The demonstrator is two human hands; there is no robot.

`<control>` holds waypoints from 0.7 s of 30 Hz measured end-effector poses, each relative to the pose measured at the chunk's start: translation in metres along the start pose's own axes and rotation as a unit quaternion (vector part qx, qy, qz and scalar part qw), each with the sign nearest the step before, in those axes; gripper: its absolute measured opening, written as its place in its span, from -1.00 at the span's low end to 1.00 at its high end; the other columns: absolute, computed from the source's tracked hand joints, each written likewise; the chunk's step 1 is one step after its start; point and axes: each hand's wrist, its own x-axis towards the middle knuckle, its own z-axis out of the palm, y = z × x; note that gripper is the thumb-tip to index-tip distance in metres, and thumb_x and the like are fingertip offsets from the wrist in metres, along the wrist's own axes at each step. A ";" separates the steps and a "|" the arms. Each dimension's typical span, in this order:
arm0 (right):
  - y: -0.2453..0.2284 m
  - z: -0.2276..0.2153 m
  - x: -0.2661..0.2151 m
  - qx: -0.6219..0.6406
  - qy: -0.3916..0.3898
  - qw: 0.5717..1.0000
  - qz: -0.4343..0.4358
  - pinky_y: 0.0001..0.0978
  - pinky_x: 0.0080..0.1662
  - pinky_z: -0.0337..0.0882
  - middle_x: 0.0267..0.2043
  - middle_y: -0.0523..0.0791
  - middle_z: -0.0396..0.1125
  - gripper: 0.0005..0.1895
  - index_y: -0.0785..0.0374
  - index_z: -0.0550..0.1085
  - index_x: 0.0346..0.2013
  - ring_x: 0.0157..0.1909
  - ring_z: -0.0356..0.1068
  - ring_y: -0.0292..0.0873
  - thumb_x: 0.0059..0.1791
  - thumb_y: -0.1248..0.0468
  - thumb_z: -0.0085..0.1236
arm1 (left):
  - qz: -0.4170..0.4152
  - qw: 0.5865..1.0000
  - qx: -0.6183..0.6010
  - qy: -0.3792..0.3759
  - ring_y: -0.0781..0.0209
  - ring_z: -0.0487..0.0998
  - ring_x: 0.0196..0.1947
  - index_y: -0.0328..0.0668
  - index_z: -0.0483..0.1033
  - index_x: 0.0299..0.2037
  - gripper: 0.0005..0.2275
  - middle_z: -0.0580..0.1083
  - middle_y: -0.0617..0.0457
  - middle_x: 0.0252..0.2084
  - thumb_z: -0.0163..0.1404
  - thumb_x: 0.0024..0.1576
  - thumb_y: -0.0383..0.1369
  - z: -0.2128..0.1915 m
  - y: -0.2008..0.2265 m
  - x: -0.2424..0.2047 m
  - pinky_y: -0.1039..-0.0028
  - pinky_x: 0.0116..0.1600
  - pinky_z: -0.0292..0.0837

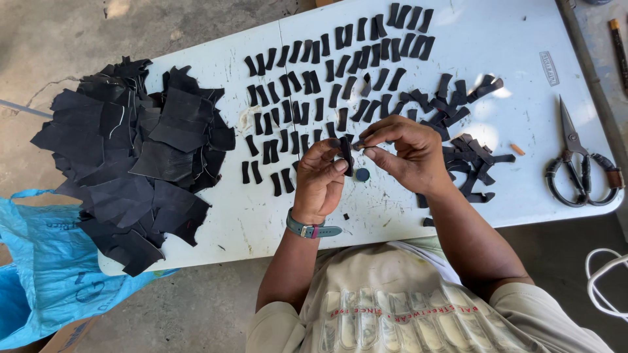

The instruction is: The person repeatedly picks up small black rubber pieces from a table and inserts a small cylindrical object into them by hand. The person handles the items one at a time, placing the finished units back on the table in a growing pile.

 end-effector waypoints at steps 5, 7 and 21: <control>0.004 0.006 0.000 -0.042 0.052 0.998 -0.017 -0.42 0.07 0.51 -0.04 -0.01 0.42 -0.72 0.40 0.36 -0.05 0.02 0.47 -0.24 0.03 0.57 0.27 | -0.012 1.000 -0.007 -0.021 0.21 0.57 0.06 -0.32 0.50 0.19 -0.65 0.54 -0.07 0.09 0.08 0.21 -0.71 0.009 0.001 0.003 0.42 0.19 0.52; 0.006 0.007 0.003 -0.070 0.059 0.995 -0.033 -0.45 0.05 0.50 -0.05 -0.02 0.40 -0.64 0.37 0.30 -0.04 -0.01 0.45 -0.28 0.01 0.55 0.30 | -0.011 1.000 -0.007 -0.023 0.22 0.57 0.06 -0.31 0.50 0.20 -0.65 0.54 -0.07 0.10 0.08 0.20 -0.70 0.009 0.000 0.003 0.42 0.17 0.53; -0.018 0.017 -0.008 -0.294 -0.015 0.954 -0.060 -0.46 -0.18 0.52 -0.17 -0.01 0.45 -0.60 0.27 0.36 -0.11 -0.19 0.54 -0.20 -0.09 0.41 0.43 | 0.026 1.000 0.003 -0.010 0.18 0.52 0.23 -0.30 0.49 0.23 -0.63 0.51 -0.08 0.20 0.08 0.22 -0.70 -0.006 -0.005 0.011 0.40 0.34 0.46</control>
